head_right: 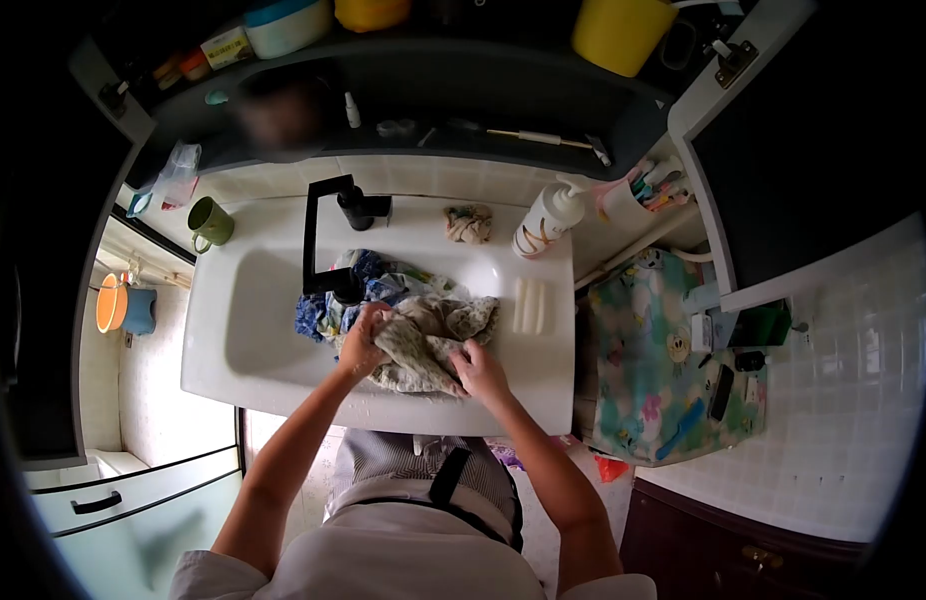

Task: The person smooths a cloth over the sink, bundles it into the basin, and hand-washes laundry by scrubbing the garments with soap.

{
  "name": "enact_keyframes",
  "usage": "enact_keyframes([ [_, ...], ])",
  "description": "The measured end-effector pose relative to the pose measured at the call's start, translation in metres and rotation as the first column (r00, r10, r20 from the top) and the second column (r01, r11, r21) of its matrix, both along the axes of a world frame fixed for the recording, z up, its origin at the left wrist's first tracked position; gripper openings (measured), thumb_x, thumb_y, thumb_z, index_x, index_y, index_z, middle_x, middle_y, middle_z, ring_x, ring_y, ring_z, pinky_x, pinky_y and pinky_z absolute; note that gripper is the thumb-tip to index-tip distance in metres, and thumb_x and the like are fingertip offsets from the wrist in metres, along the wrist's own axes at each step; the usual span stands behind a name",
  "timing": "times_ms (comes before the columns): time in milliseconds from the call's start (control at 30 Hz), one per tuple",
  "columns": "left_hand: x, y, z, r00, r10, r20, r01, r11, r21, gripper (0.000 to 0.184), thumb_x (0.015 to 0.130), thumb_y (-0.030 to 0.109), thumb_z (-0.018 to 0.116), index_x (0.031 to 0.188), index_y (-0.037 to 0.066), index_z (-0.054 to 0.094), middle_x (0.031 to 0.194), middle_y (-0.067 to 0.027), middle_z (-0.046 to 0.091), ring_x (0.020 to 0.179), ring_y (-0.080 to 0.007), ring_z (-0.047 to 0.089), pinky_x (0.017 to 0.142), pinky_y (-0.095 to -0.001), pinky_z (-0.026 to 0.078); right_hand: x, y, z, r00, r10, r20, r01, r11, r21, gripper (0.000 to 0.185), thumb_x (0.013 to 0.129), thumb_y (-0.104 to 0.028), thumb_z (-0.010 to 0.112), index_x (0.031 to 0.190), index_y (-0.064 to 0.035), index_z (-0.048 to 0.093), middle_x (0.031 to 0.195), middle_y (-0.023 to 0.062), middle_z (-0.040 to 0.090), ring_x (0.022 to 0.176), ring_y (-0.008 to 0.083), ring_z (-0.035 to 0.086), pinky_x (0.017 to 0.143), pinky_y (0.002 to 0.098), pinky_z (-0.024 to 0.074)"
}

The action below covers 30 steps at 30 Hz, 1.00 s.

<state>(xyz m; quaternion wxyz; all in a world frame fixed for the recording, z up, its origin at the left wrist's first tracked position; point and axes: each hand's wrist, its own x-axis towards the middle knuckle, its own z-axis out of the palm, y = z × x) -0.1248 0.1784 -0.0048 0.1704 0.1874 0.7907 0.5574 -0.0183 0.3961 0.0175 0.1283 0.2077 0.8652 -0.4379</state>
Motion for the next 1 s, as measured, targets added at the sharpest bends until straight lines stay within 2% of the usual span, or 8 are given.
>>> enact_keyframes([
  [67, 0.003, -0.008, 0.011, 0.933, -0.346, -0.101, 0.275, 0.864, -0.422, 0.065, 0.064, 0.011, 0.076, 0.123, 0.006, 0.047, 0.111, -0.0152, 0.061, 0.101, -0.0230, 0.059, 0.087, -0.0347, 0.046, 0.004, -0.001, -0.031, 0.994, -0.061, -0.088, 0.078, 0.974, 0.211, 0.033, 0.089, -0.036, 0.055, 0.085, -0.0040, 0.050, 0.078, 0.0164, 0.061, 0.069, 0.0404, 0.058, 0.063, 0.0505, 0.0442],
  [233, 0.002, -0.022, 0.024, 0.761, -0.461, 0.456, 0.610, 0.748, -0.262, 0.106, 0.066, 0.044, 0.078, 0.141, -0.007, 0.024, 0.138, -0.0261, 0.041, 0.129, -0.0346, 0.039, 0.107, -0.0375, 0.032, -0.026, -0.006, -0.025, 0.814, -0.049, -0.578, 0.334, 0.854, 0.398, 0.021, 0.081, -0.023, 0.065, 0.086, -0.0062, 0.053, 0.088, 0.0152, 0.059, 0.085, 0.0371, 0.054, 0.071, 0.0466, 0.0450],
  [433, 0.001, 0.005, 0.003, 0.738, -0.210, 0.641, 0.085, 0.972, 0.221, 0.109, 0.067, 0.055, 0.076, 0.137, -0.014, 0.028, 0.133, -0.0255, 0.045, 0.127, -0.0261, 0.042, 0.103, -0.0345, 0.036, -0.071, -0.032, -0.044, 0.748, 0.249, -0.615, -0.003, 0.928, 0.372, 0.023, 0.082, -0.024, 0.063, 0.080, -0.0057, 0.049, 0.078, 0.0137, 0.054, 0.080, 0.0349, 0.055, 0.069, 0.0456, 0.0448],
  [500, 0.005, 0.024, -0.057, 0.913, -0.026, 0.407, 0.044, 0.998, -0.037, 0.102, 0.071, 0.054, 0.074, 0.133, -0.016, 0.033, 0.118, -0.0227, 0.057, 0.108, -0.0250, 0.057, 0.092, -0.0332, 0.044, -0.072, -0.034, -0.071, 0.799, 0.260, -0.541, -0.021, 0.913, 0.407, 0.020, 0.083, -0.023, 0.060, 0.081, -0.0068, 0.049, 0.078, 0.0133, 0.055, 0.080, 0.0342, 0.056, 0.066, 0.0449, 0.0455],
  [600, 0.011, 0.058, -0.021, 0.940, 0.338, 0.052, -0.305, 0.897, -0.320, 0.048, 0.086, 0.048, 0.058, 0.099, 0.003, 0.066, 0.070, -0.0148, 0.066, 0.060, -0.0271, 0.064, 0.059, -0.0380, 0.049, -0.073, -0.030, -0.095, 0.848, 0.231, -0.478, 0.023, 0.883, 0.468, 0.014, 0.084, -0.020, 0.057, 0.085, -0.0070, 0.052, 0.079, 0.0138, 0.056, 0.080, 0.0346, 0.056, 0.064, 0.0451, 0.0466],
  [667, 0.010, 0.064, -0.062, 0.890, 0.237, -0.390, -0.375, 0.867, -0.329, 0.033, 0.092, 0.036, 0.050, 0.079, 0.010, 0.066, 0.066, -0.0161, 0.063, 0.057, -0.0346, 0.060, 0.051, -0.0437, 0.047, -0.067, -0.030, -0.104, 0.838, 0.237, -0.492, 0.059, 0.857, 0.513, 0.012, 0.083, -0.018, 0.057, 0.087, -0.0074, 0.054, 0.080, 0.0139, 0.057, 0.080, 0.0348, 0.057, 0.064, 0.0446, 0.0480],
  [767, -0.001, 0.055, -0.101, 0.811, 0.055, -0.582, -0.361, 0.830, -0.425, 0.031, 0.091, 0.035, 0.052, 0.073, 0.012, 0.063, 0.062, -0.0147, 0.061, 0.053, -0.0337, 0.060, 0.047, -0.0443, 0.047, -0.071, -0.032, -0.118, 0.844, 0.243, -0.478, 0.100, 0.804, 0.586, 0.013, 0.083, -0.017, 0.056, 0.092, -0.0088, 0.056, 0.083, 0.0145, 0.061, 0.082, 0.0346, 0.058, 0.065, 0.0429, 0.0514],
  [1000, -0.054, 0.077, -0.108, 0.935, 0.135, -0.327, -0.323, 0.703, -0.634, 0.046, 0.093, 0.046, 0.042, 0.074, 0.013, 0.068, 0.069, -0.0172, 0.065, 0.060, -0.0356, 0.064, 0.054, -0.0460, 0.051, -0.145, -0.013, -0.134, 0.938, 0.192, -0.289, -0.011, 0.849, 0.529, 0.012, 0.081, -0.023, 0.054, 0.082, -0.0114, 0.054, 0.072, 0.0154, 0.064, 0.069, 0.0352, 0.064, 0.061, 0.0458, 0.0514],
])
